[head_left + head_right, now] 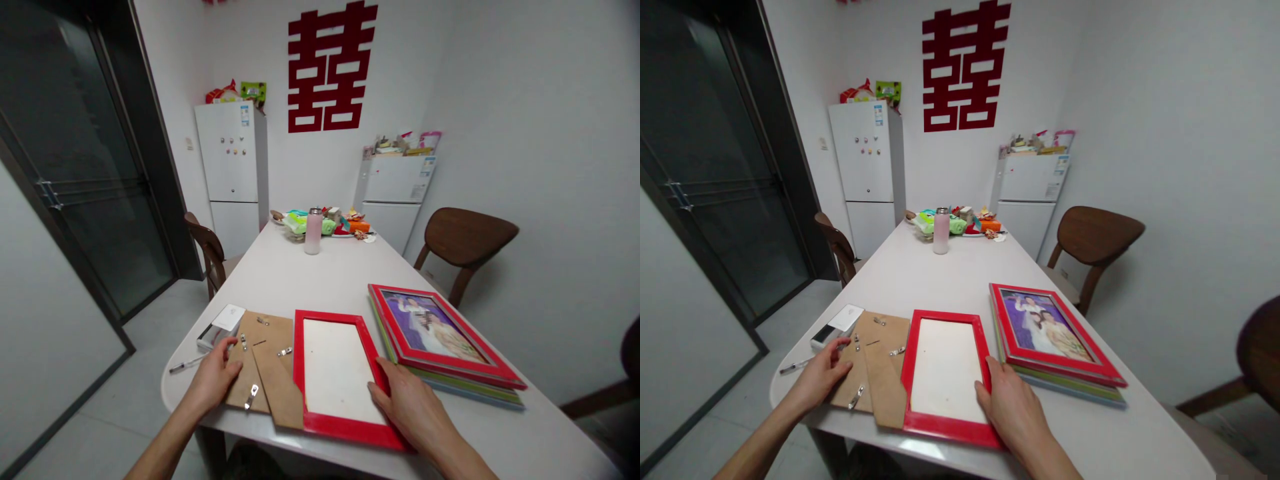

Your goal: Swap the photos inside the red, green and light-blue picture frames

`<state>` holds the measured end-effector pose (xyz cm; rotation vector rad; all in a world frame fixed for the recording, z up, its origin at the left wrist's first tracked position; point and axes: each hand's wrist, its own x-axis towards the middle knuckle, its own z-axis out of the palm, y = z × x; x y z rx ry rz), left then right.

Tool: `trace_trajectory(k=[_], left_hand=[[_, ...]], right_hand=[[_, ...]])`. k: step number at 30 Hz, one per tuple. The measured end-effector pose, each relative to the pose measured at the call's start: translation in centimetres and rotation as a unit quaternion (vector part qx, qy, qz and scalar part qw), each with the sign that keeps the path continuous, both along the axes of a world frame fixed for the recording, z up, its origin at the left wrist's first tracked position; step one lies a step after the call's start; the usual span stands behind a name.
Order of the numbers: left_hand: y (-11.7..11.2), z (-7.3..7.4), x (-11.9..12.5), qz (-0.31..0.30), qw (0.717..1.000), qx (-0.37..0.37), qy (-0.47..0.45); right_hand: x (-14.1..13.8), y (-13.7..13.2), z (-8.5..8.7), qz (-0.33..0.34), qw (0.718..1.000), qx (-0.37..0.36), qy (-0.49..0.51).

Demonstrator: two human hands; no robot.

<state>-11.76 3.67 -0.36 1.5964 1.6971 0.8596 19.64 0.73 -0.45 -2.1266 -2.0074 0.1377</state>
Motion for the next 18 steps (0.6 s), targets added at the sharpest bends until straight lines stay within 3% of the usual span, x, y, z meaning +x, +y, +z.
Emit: trace_trajectory(k=[6, 10, 12, 14, 16, 18], left_hand=[[-1.2, 0.9, 1.4, 0.012, 0.985, 0.052, 0.165], [-2.4, 1.5, 4.6, -0.033, 0.977, 0.108, 0.179], [-3.4, 1.8, 6.9, -0.092, 0.975, 0.154, 0.132], [-4.4, 2.1, 9.4, -0.155, 0.972, 0.165, 0.064], [-5.4, 2.5, 11.9, -0.206, 0.965, 0.158, 0.021], [-6.0, 2.9, 14.0, -0.249, 0.953, 0.169, 0.016]], right_hand=[[0.6, -0.1, -0.2, -0.007, 0.999, 0.006, 0.045], [0.9, -0.2, 0.3, -0.031, 0.976, 0.013, 0.215], [0.6, -0.7, 1.0, -0.041, 0.921, -0.019, 0.387], [0.1, -1.3, 1.9, -0.044, 0.833, -0.058, 0.549], [-0.4, -2.0, 2.9, -0.045, 0.759, -0.073, 0.645], [-0.9, -2.5, 3.9, -0.037, 0.722, -0.071, 0.687]])
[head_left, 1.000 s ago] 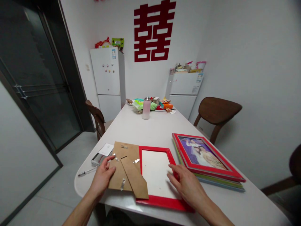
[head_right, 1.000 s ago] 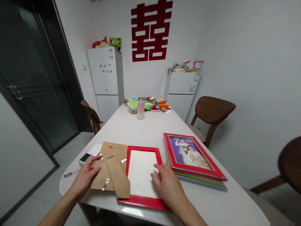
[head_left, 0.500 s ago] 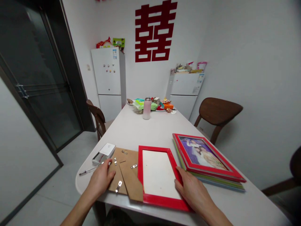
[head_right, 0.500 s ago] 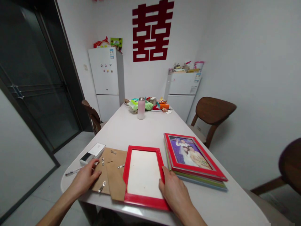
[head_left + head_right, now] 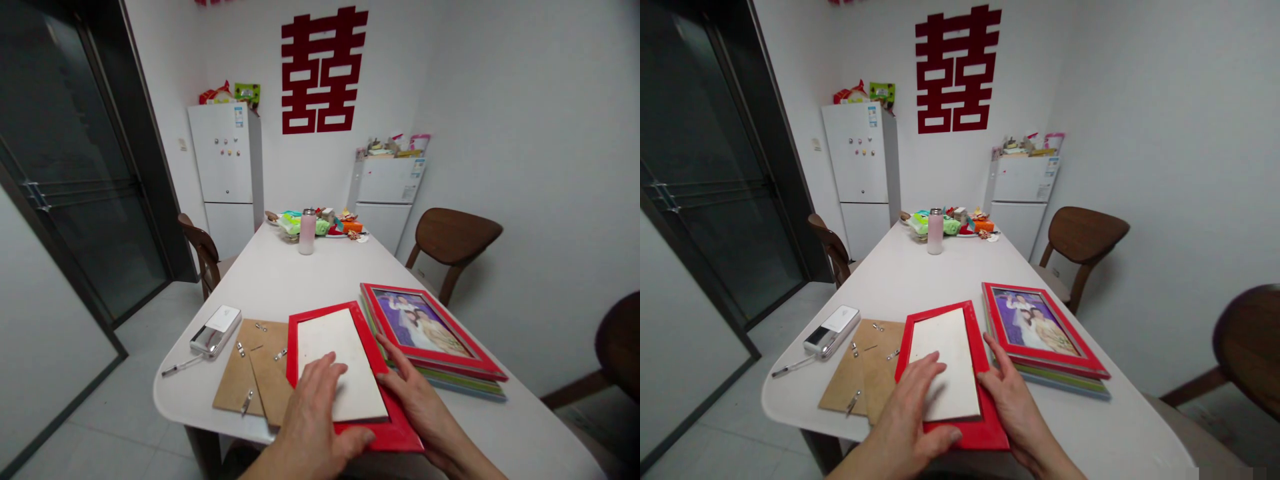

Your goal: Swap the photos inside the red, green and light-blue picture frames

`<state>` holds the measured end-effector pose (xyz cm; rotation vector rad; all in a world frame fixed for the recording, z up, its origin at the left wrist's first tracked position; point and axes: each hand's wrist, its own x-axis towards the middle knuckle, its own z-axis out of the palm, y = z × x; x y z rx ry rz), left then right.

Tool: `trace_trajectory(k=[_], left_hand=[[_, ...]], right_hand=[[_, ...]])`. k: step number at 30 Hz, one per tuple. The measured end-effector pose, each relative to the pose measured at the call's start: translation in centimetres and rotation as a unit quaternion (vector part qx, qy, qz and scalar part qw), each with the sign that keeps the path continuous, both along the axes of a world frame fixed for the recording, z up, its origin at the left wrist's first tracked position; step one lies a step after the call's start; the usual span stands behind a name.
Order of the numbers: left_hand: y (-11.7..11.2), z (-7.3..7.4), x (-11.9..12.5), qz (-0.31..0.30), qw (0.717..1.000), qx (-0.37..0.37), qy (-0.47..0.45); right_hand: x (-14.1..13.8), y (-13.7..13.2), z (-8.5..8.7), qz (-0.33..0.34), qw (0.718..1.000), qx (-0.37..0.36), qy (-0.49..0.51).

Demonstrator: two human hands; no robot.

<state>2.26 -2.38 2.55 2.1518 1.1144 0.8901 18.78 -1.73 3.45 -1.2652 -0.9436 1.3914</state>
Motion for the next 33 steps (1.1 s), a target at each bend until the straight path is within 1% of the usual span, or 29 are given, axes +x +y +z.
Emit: trace_trajectory(k=[2, 4, 6, 7, 9, 10, 12, 13, 15, 17, 19, 21, 23, 25, 30, 33], left_hand=[[-0.3, 0.4, 1.5, -0.032, 0.999, 0.038, 0.007], [-0.3, 0.9, 2.2, -0.048, 0.995, 0.085, 0.004], [-0.1, 1.4, 2.0, -0.042, 0.991, 0.128, -0.007], [0.0, 1.7, 1.7, -0.030, 0.989, 0.145, -0.016], [0.3, 2.4, 0.5, 0.021, 0.986, 0.158, -0.051], [0.5, 2.6, -0.3, 0.054, 0.984, 0.149, -0.076], [0.9, 2.9, -2.3, 0.130, 0.978, 0.096, -0.131], [1.0, 2.9, -3.4, 0.164, 0.972, 0.058, -0.159], [1.4, 2.2, -5.7, 0.210, 0.954, -0.027, -0.212], [1.8, 0.9, -7.7, 0.212, 0.934, -0.103, -0.267], [2.1, -0.6, -9.1, 0.208, 0.918, -0.163, -0.295], [2.3, -1.9, -9.8, 0.204, 0.912, -0.202, -0.294], [2.5, -2.7, -10.0, 0.202, 0.913, -0.219, -0.279], [2.6, -3.2, -10.0, 0.202, 0.917, -0.222, -0.261], [2.8, -3.5, -10.0, 0.198, 0.928, -0.210, -0.234], [2.7, -3.6, -10.1, 0.195, 0.934, -0.203, -0.220]], right_hand=[[-0.2, -0.2, 0.6, 0.012, 0.999, 0.018, 0.028], [-0.3, -0.2, 0.8, 0.026, 0.998, 0.031, 0.037], [-0.2, 0.0, 0.7, 0.030, 0.999, 0.035, 0.023], [0.0, 0.2, 0.5, 0.028, 0.999, 0.034, 0.009], [0.4, 0.6, 0.0, 0.025, 0.998, 0.034, -0.038], [0.6, 0.9, -0.3, 0.023, 0.996, 0.039, -0.072], [1.3, 1.4, -1.0, 0.020, 0.983, 0.056, -0.176], [1.6, 1.7, -1.5, 0.018, 0.967, 0.066, -0.244], [2.2, 2.0, -2.5, 0.018, 0.920, 0.081, -0.384], [2.6, 2.3, -3.4, 0.025, 0.865, 0.088, -0.493], [2.7, 2.4, -4.0, 0.034, 0.824, 0.096, -0.557], [2.6, 2.4, -4.2, 0.041, 0.796, 0.109, -0.594], [2.4, 2.5, -4.2, 0.045, 0.780, 0.119, -0.613], [2.4, 2.5, -4.2, 0.048, 0.771, 0.124, -0.623], [2.5, 2.4, -4.2, 0.078, 0.751, 0.118, -0.645], [2.4, 2.2, -3.9, 0.069, 0.738, 0.118, -0.661]])
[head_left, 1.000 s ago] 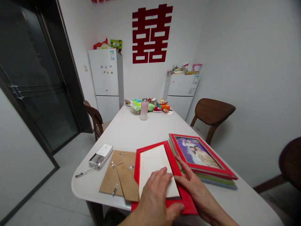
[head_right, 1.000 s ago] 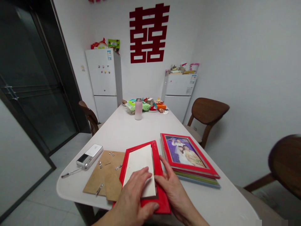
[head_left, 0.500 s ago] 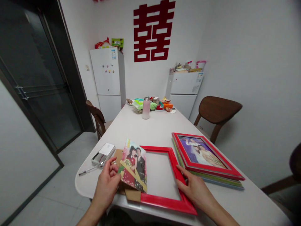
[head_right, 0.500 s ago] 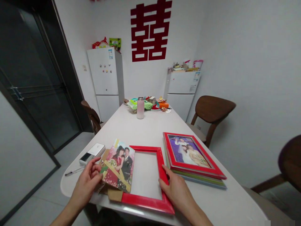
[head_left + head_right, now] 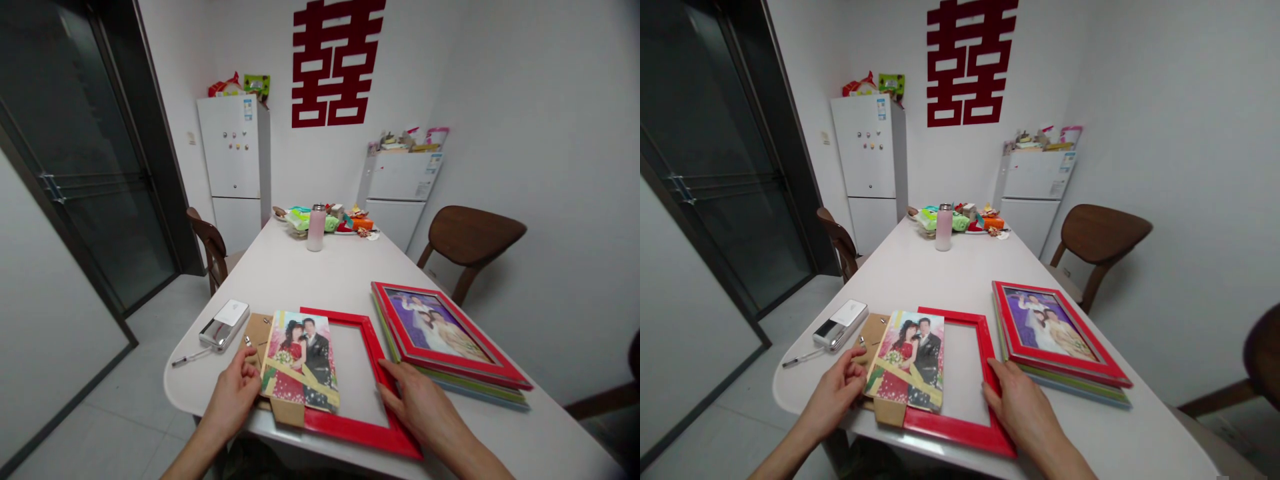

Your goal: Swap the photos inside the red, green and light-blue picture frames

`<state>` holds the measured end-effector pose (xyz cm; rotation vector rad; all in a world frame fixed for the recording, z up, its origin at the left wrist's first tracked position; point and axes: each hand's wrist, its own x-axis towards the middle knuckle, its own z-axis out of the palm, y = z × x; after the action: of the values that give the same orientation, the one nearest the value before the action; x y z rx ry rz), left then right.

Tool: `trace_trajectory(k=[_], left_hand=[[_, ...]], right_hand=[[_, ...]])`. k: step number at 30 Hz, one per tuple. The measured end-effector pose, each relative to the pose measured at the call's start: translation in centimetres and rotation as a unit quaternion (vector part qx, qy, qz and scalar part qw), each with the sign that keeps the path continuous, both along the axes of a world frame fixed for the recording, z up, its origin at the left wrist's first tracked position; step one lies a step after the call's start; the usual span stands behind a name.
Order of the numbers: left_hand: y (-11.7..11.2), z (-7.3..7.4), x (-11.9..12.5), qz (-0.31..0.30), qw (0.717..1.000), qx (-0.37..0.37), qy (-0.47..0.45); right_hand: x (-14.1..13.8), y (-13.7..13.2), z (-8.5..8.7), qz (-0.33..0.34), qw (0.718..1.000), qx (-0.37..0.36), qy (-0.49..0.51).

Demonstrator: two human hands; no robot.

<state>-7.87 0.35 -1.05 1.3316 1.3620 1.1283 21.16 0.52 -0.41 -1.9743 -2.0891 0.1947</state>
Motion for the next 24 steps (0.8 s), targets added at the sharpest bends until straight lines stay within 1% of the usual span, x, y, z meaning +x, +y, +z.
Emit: trace_trajectory(k=[3, 5, 7, 8, 9, 10, 12, 14, 15, 16, 17, 18, 19, 21, 23, 24], left_hand=[[-0.2, 0.2, -0.1, -0.003, 0.999, 0.019, 0.050], [-0.3, 0.5, -0.1, -0.002, 0.993, 0.043, 0.110], [-0.4, 1.0, 0.0, 0.007, 0.983, 0.071, 0.167], [-0.5, 1.3, 0.2, 0.012, 0.978, 0.088, 0.190], [-0.6, 1.6, 0.4, 0.016, 0.971, 0.110, 0.210], [-0.8, 1.8, 0.8, 0.015, 0.964, 0.135, 0.227], [-1.3, 2.1, 1.7, -0.008, 0.947, 0.186, 0.260], [-1.7, 2.1, 2.9, -0.064, 0.927, 0.226, 0.293], [-1.8, 1.9, 3.5, -0.095, 0.916, 0.240, 0.309], [-1.9, 1.6, 4.1, -0.121, 0.905, 0.249, 0.323], [-1.8, 1.4, 4.6, -0.139, 0.897, 0.254, 0.335], [-1.7, 1.3, 5.1, -0.145, 0.892, 0.258, 0.342], [-1.5, 1.2, 5.4, -0.142, 0.891, 0.263, 0.343], [-1.0, 1.5, 5.8, -0.125, 0.897, 0.289, 0.310], [-0.5, 2.4, 6.1, -0.098, 0.919, 0.306, 0.230], [-0.4, 3.0, 6.3, -0.077, 0.936, 0.294, 0.176]], right_hand=[[-0.6, -0.1, 0.5, 0.000, 0.998, 0.058, 0.017], [-1.5, -0.2, 0.7, 0.022, 0.993, 0.076, 0.085], [-2.8, 0.0, 0.6, 0.038, 0.979, 0.042, 0.196], [-3.5, 0.2, 0.4, 0.036, 0.965, 0.012, 0.261], [-4.3, 0.4, 0.2, 0.028, 0.944, -0.021, 0.327], [-5.1, 0.7, 0.0, 0.016, 0.918, -0.054, 0.393], [-6.6, 1.3, -0.3, 0.004, 0.847, -0.121, 0.518], [-7.9, 1.9, -0.1, 0.016, 0.765, -0.180, 0.618], [-8.4, 2.0, 0.2, 0.026, 0.729, -0.197, 0.655], [-8.8, 2.1, 0.8, 0.034, 0.701, -0.205, 0.682], [-9.1, 2.1, 1.4, 0.037, 0.683, -0.203, 0.700], [-9.3, 2.1, 2.2, 0.036, 0.674, -0.195, 0.711], [-9.5, 1.9, 3.1, 0.037, 0.672, -0.183, 0.717], [-9.5, 1.5, 4.8, 0.043, 0.678, -0.156, 0.717], [-9.2, 1.1, 5.8, 0.050, 0.687, -0.128, 0.713], [-9.0, 0.9, 6.0, 0.042, 0.692, -0.114, 0.712]])
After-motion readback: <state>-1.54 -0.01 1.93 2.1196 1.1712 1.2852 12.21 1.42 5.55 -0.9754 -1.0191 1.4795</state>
